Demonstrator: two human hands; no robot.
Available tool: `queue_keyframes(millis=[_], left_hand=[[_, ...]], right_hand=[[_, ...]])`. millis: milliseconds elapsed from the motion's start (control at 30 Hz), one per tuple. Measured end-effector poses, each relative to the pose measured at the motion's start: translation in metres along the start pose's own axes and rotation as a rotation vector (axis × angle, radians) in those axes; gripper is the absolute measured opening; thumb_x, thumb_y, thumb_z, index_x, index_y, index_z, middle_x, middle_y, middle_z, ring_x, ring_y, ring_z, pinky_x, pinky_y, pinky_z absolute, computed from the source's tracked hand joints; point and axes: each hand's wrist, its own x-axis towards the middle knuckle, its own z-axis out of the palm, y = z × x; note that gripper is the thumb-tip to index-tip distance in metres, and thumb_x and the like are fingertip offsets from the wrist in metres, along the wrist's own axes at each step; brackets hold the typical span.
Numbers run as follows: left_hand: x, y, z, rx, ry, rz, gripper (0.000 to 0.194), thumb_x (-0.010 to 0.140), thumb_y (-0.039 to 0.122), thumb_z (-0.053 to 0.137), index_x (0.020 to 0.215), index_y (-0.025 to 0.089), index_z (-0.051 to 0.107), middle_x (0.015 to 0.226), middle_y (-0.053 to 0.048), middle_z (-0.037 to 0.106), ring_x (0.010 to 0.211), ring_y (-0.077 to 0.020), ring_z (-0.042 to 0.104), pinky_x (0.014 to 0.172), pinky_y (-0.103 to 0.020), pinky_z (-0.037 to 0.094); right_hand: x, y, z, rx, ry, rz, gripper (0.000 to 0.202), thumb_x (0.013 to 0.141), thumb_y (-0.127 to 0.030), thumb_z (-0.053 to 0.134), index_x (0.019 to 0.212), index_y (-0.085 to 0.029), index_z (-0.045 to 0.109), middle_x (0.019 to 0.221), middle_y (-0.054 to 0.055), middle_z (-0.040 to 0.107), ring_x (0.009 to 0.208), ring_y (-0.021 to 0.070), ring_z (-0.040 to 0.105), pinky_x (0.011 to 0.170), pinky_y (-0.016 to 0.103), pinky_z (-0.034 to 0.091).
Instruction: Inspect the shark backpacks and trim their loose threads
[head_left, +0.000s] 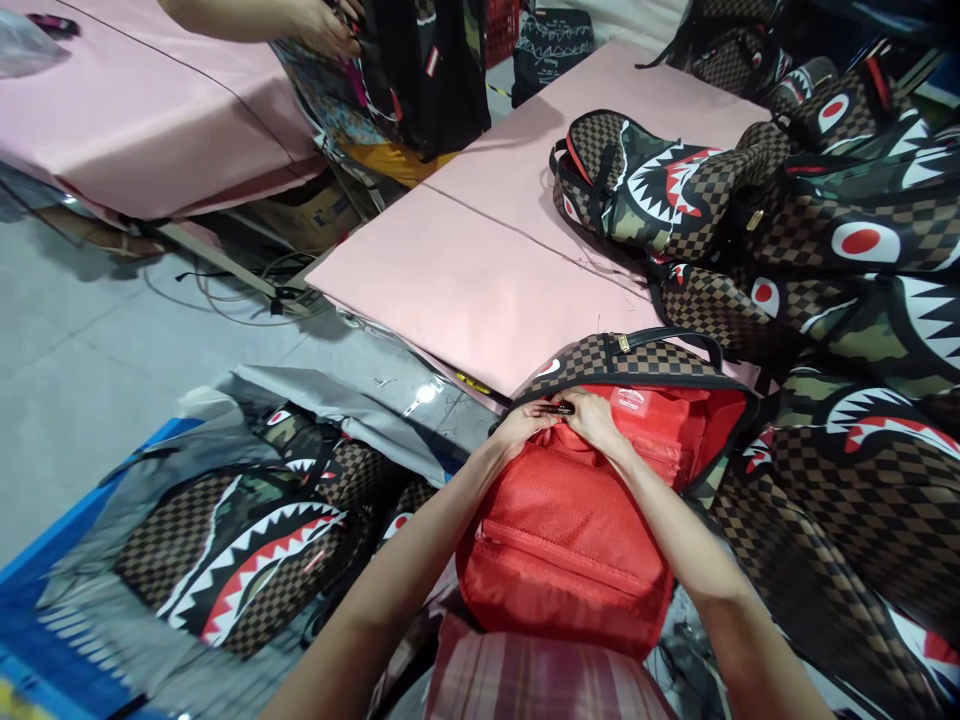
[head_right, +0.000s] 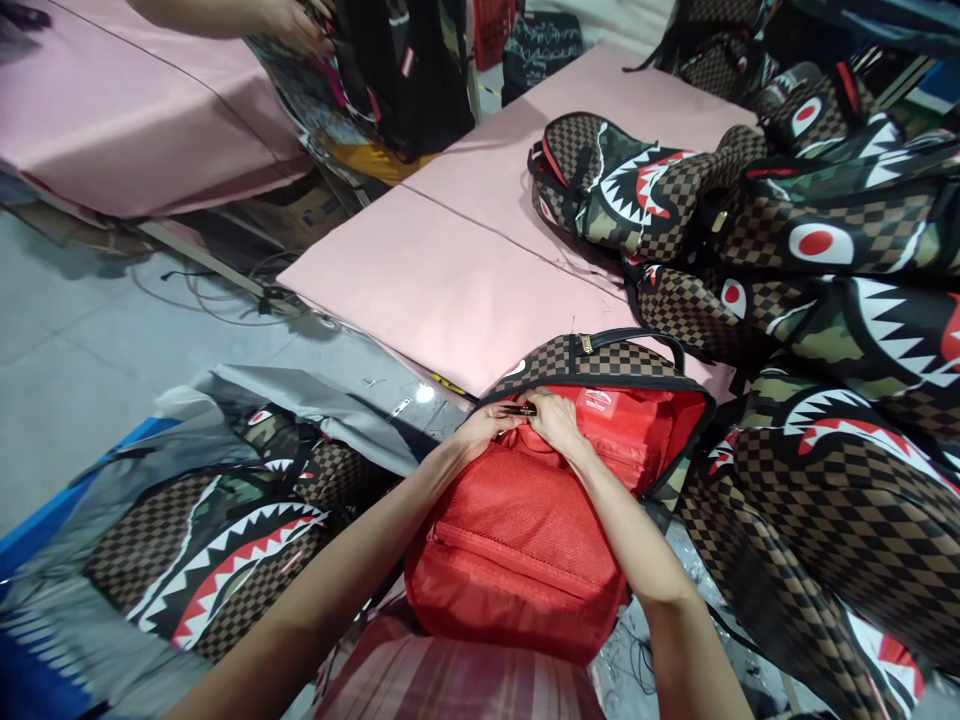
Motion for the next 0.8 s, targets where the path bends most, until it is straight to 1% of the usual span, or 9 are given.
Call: queue_keyframes(millis=[133, 233, 300, 400, 467, 533, 667, 733, 800], left_hand=[[-0.001, -0.001, -0.002, 0.033, 0.015, -0.011, 0.02, 0.052, 0.012, 0.077, 0.068, 0.011, 0.065, 0.065, 0.0, 0.063, 0.064, -0.0089, 0.056, 0.071, -0.023, 0.041], [-0.002, -0.004, -0.004, 0.036, 0.041, -0.002, 0.025, 0.052, 0.015, 0.078, 0.073, 0.013, 0.065, 0.069, 0.0, 0.063, 0.064, -0.0085, 0.056, 0.07, -0.023, 0.041], [-0.002, -0.004, -0.004, 0.034, 0.037, 0.001, 0.027, 0.052, 0.017, 0.079, 0.074, 0.013, 0.065, 0.07, 0.0, 0.064, 0.067, -0.0091, 0.056, 0.071, -0.023, 0.041], [-0.003, -0.002, -0.003, 0.033, 0.012, -0.001, 0.028, 0.051, 0.019, 0.08, 0.074, 0.013, 0.066, 0.072, 0.0, 0.064, 0.07, -0.0099, 0.057, 0.074, -0.024, 0.041], [-0.005, 0.001, -0.001, 0.035, -0.01, -0.002, 0.029, 0.05, 0.021, 0.081, 0.073, 0.013, 0.066, 0.073, -0.001, 0.065, 0.072, -0.0106, 0.058, 0.076, -0.024, 0.041], [-0.006, 0.003, 0.0, 0.038, -0.032, -0.002, 0.03, 0.048, 0.023, 0.082, 0.072, 0.012, 0.067, 0.072, -0.002, 0.066, 0.074, -0.0117, 0.058, 0.079, -0.025, 0.041], [-0.005, 0.004, 0.001, 0.044, -0.037, 0.0, 0.03, 0.047, 0.022, 0.082, 0.071, 0.011, 0.067, 0.069, -0.002, 0.065, 0.073, -0.0122, 0.058, 0.079, -0.025, 0.042], [-0.004, 0.002, 0.0, 0.044, -0.016, 0.002, 0.028, 0.049, 0.02, 0.082, 0.071, 0.012, 0.066, 0.07, -0.001, 0.065, 0.071, -0.0111, 0.057, 0.076, -0.025, 0.042], [-0.003, 0.0, -0.002, 0.045, 0.003, 0.002, 0.028, 0.05, 0.018, 0.081, 0.072, 0.013, 0.066, 0.07, 0.0, 0.064, 0.069, -0.0098, 0.057, 0.074, -0.024, 0.042]], right_hand=[[0.006, 0.006, 0.005, 0.058, 0.072, 0.059, 0.024, 0.078, -0.015, 0.051, 0.094, -0.022, 0.067, 0.099, 0.008, 0.068, 0.088, 0.0222, 0.063, 0.075, 0.028, 0.044], [0.001, 0.021, 0.0, 0.103, 0.145, 0.107, 0.03, 0.087, -0.023, 0.038, 0.098, -0.016, 0.066, 0.096, 0.009, 0.069, 0.085, 0.0199, 0.063, 0.073, 0.028, 0.046], [-0.004, 0.027, -0.003, 0.125, 0.165, 0.131, 0.035, 0.09, -0.03, 0.036, 0.091, -0.014, 0.067, 0.084, 0.008, 0.07, 0.076, 0.0186, 0.063, 0.069, 0.027, 0.046], [-0.006, 0.025, -0.003, 0.112, 0.122, 0.083, 0.027, 0.086, -0.035, 0.048, 0.083, -0.018, 0.069, 0.082, 0.005, 0.07, 0.073, 0.0179, 0.063, 0.065, 0.025, 0.044], [-0.003, 0.017, 0.0, 0.05, 0.052, 0.033, 0.02, 0.084, -0.031, 0.052, 0.088, -0.022, 0.069, 0.091, 0.004, 0.069, 0.079, 0.0185, 0.063, 0.065, 0.024, 0.042], [0.0, 0.009, 0.004, -0.016, -0.007, 0.016, 0.019, 0.083, -0.023, 0.051, 0.092, -0.023, 0.068, 0.095, 0.005, 0.068, 0.081, 0.0193, 0.063, 0.064, 0.024, 0.041], [-0.002, 0.006, 0.001, -0.035, -0.051, 0.003, 0.02, 0.082, -0.014, 0.047, 0.088, -0.018, 0.066, 0.09, 0.007, 0.067, 0.077, 0.0181, 0.061, 0.064, 0.023, 0.039], [-0.006, 0.013, -0.004, 0.064, -0.085, -0.027, 0.018, 0.084, -0.02, 0.047, 0.084, -0.016, 0.064, 0.082, 0.004, 0.067, 0.071, 0.0155, 0.06, 0.061, 0.022, 0.038], [-0.009, 0.021, -0.008, 0.193, -0.064, 0.006, 0.024, 0.086, -0.029, 0.046, 0.079, -0.014, 0.063, 0.072, 0.001, 0.065, 0.063, 0.0139, 0.057, 0.057, 0.022, 0.037]])
